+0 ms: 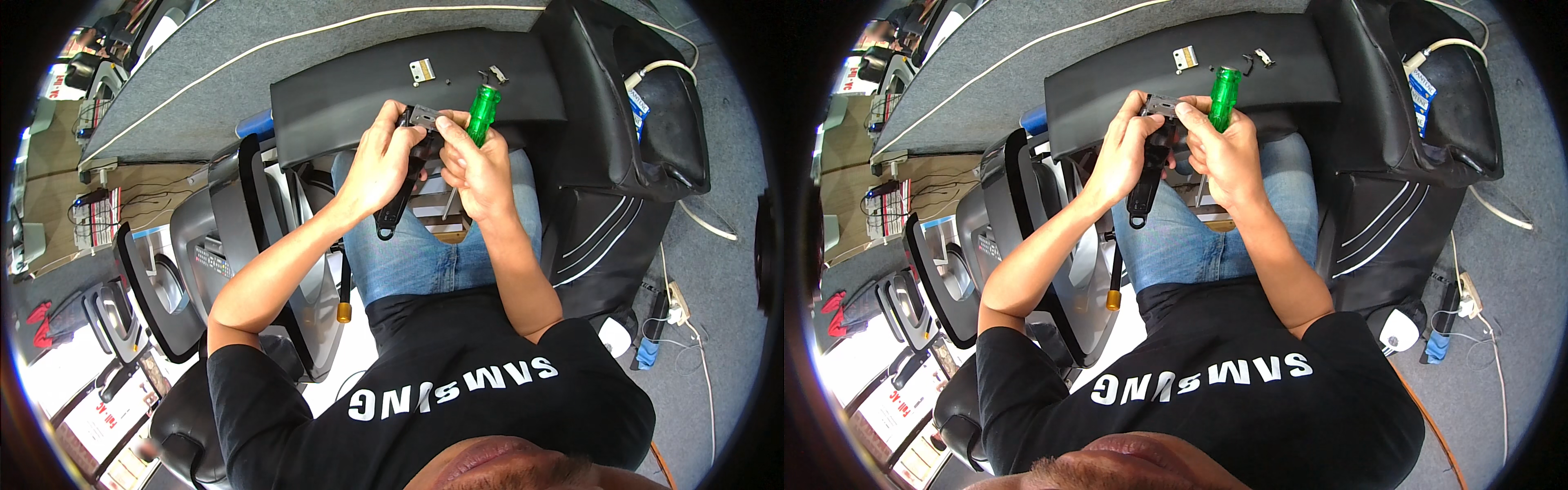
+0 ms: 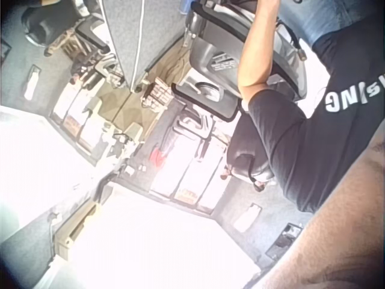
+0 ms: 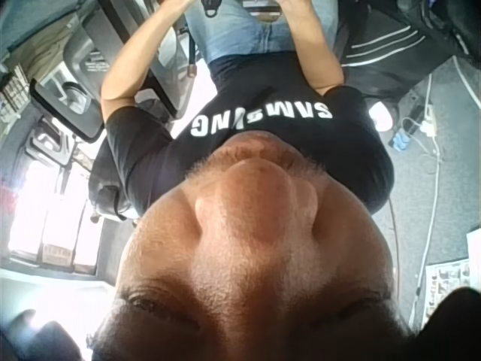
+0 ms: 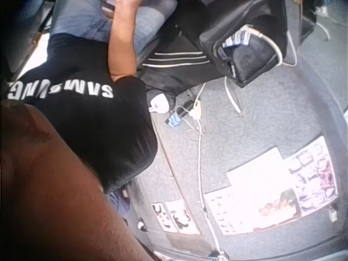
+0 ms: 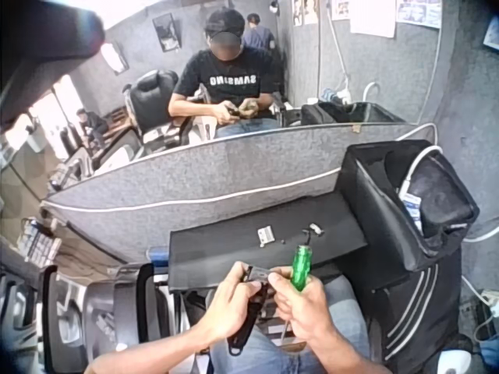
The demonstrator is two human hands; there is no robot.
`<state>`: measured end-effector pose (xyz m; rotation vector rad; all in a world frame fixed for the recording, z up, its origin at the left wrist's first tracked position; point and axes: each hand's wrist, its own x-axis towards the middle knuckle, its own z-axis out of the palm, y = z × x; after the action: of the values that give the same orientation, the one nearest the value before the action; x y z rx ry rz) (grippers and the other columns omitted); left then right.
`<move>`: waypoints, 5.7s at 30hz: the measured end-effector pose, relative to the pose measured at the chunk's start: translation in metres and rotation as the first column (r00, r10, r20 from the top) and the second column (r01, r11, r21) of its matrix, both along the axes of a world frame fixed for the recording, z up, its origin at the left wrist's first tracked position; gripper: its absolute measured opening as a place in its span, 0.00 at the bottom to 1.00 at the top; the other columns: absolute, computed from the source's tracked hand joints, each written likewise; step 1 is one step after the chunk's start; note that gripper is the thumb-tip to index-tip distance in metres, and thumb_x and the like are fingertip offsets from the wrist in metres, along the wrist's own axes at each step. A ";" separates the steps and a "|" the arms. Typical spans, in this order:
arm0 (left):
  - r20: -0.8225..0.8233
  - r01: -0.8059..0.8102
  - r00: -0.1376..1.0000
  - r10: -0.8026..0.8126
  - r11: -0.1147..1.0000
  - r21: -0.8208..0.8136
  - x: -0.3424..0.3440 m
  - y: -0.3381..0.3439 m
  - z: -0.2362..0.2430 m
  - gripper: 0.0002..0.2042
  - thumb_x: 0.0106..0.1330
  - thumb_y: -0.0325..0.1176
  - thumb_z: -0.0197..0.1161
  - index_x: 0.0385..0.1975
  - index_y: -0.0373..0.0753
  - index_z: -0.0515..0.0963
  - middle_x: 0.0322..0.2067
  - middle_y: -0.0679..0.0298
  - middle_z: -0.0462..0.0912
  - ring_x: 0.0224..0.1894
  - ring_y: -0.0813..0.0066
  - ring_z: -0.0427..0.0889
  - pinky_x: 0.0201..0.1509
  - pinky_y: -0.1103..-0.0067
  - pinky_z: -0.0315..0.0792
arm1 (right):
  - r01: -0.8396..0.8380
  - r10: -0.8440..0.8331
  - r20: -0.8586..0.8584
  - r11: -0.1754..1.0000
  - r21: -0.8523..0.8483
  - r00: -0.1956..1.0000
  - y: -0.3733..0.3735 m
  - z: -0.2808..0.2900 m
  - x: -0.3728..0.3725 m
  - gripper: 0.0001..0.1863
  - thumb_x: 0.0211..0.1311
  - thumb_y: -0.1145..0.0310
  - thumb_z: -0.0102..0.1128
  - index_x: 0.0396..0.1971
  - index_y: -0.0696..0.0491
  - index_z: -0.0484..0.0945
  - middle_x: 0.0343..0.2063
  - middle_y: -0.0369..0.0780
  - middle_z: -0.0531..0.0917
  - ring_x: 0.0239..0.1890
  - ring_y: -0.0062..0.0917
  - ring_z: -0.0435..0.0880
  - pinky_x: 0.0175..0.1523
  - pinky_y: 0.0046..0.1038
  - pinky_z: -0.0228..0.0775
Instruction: The person disassembles the top of a hair clipper using a screwdriver, applies oil to the internal components, and then reattaches a metal blade by hand.
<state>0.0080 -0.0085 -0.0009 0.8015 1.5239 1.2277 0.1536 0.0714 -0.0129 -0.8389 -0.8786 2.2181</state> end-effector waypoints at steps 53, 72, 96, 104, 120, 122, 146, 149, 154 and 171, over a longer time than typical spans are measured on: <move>-0.036 0.036 0.999 -0.036 0.999 -0.003 -0.001 -0.001 -0.001 0.13 0.74 0.38 0.47 0.48 0.34 0.67 0.33 0.55 0.82 0.24 0.71 0.83 0.25 0.77 0.79 | 0.035 -0.066 0.125 0.971 0.236 0.990 -0.003 -0.001 -0.004 0.12 0.70 0.71 0.70 0.48 0.60 0.83 0.19 0.26 0.76 0.15 0.04 0.62 0.18 0.15 0.49; 0.091 0.036 0.995 -0.034 0.999 -0.022 -0.002 -0.001 -0.003 0.12 0.75 0.38 0.46 0.46 0.35 0.66 0.32 0.54 0.80 0.24 0.69 0.84 0.25 0.74 0.78 | -0.017 0.017 -0.017 0.999 -0.028 1.000 0.005 -0.009 0.001 0.11 0.73 0.68 0.68 0.48 0.58 0.83 0.17 0.24 0.67 0.13 0.05 0.57 0.17 0.17 0.44; 0.318 -0.025 0.947 0.054 0.995 -0.096 -0.007 0.004 -0.006 0.18 0.78 0.46 0.42 0.51 0.37 0.69 0.34 0.56 0.82 0.25 0.68 0.84 0.23 0.73 0.80 | 0.328 -0.454 0.276 0.856 0.399 0.847 0.077 -0.059 0.008 0.09 0.67 0.73 0.72 0.44 0.61 0.89 0.22 0.28 0.80 0.20 0.07 0.68 0.26 0.17 0.57; 0.316 -0.016 0.947 0.050 0.994 -0.111 -0.008 0.004 -0.008 0.18 0.77 0.47 0.42 0.51 0.38 0.70 0.35 0.56 0.82 0.25 0.68 0.85 0.23 0.72 0.81 | 0.016 -0.535 0.545 0.723 0.691 0.646 0.110 -0.105 0.000 0.14 0.59 0.61 0.76 0.36 0.57 0.91 0.18 0.38 0.84 0.25 0.20 0.82 0.38 0.31 0.75; 0.318 -0.018 0.947 0.046 0.996 -0.091 -0.007 0.004 -0.006 0.18 0.77 0.46 0.42 0.51 0.37 0.69 0.34 0.56 0.81 0.24 0.67 0.84 0.23 0.73 0.81 | 0.004 -0.524 0.438 0.644 0.765 0.730 0.088 -0.087 -0.001 0.13 0.66 0.63 0.71 0.44 0.56 0.90 0.27 0.38 0.89 0.31 0.24 0.87 0.41 0.30 0.77; 0.314 -0.012 0.949 0.035 0.997 -0.075 -0.008 0.004 -0.008 0.17 0.77 0.45 0.42 0.50 0.38 0.68 0.33 0.56 0.81 0.25 0.68 0.85 0.23 0.73 0.81 | -0.005 -0.404 0.418 0.713 0.701 0.814 0.072 -0.063 0.002 0.11 0.68 0.65 0.70 0.44 0.56 0.90 0.24 0.31 0.85 0.28 0.14 0.80 0.38 0.25 0.73; 0.011 0.049 0.999 -0.050 0.997 0.064 -0.001 -0.004 -0.007 0.14 0.77 0.39 0.39 0.50 0.37 0.67 0.35 0.58 0.81 0.26 0.73 0.83 0.29 0.77 0.80 | -0.075 -0.144 0.163 0.480 0.874 0.976 0.017 -0.002 0.011 0.10 0.63 0.78 0.72 0.44 0.58 0.86 0.36 0.39 0.92 0.39 0.18 0.91 0.44 0.22 0.81; 0.002 0.054 0.999 -0.054 0.995 0.082 -0.001 -0.004 -0.007 0.15 0.78 0.40 0.38 0.50 0.37 0.68 0.35 0.58 0.81 0.26 0.74 0.83 0.29 0.77 0.80 | -0.058 -0.150 0.137 0.437 0.897 0.979 0.018 -0.004 0.010 0.10 0.62 0.78 0.73 0.43 0.58 0.86 0.38 0.39 0.92 0.39 0.19 0.91 0.45 0.23 0.82; -0.051 0.058 0.997 -0.055 0.996 0.064 0.001 -0.004 -0.004 0.15 0.79 0.41 0.38 0.49 0.37 0.68 0.34 0.59 0.81 0.26 0.75 0.83 0.29 0.78 0.79 | -0.052 -0.148 0.122 0.406 0.912 0.981 0.019 -0.006 0.012 0.10 0.61 0.78 0.73 0.43 0.57 0.86 0.38 0.39 0.92 0.40 0.20 0.92 0.45 0.23 0.82; -0.049 0.064 0.997 -0.060 0.994 0.094 0.002 -0.004 -0.002 0.14 0.80 0.40 0.40 0.46 0.36 0.68 0.33 0.59 0.81 0.25 0.75 0.83 0.27 0.79 0.78 | -0.064 -0.112 0.117 0.393 0.917 0.987 0.019 -0.007 0.015 0.10 0.61 0.76 0.75 0.42 0.56 0.85 0.39 0.39 0.92 0.42 0.24 0.93 0.48 0.25 0.84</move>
<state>0.0100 -0.0125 -0.0025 0.9390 1.4755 1.2508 0.1685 0.0905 -0.0199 -0.4243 -1.9013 1.2155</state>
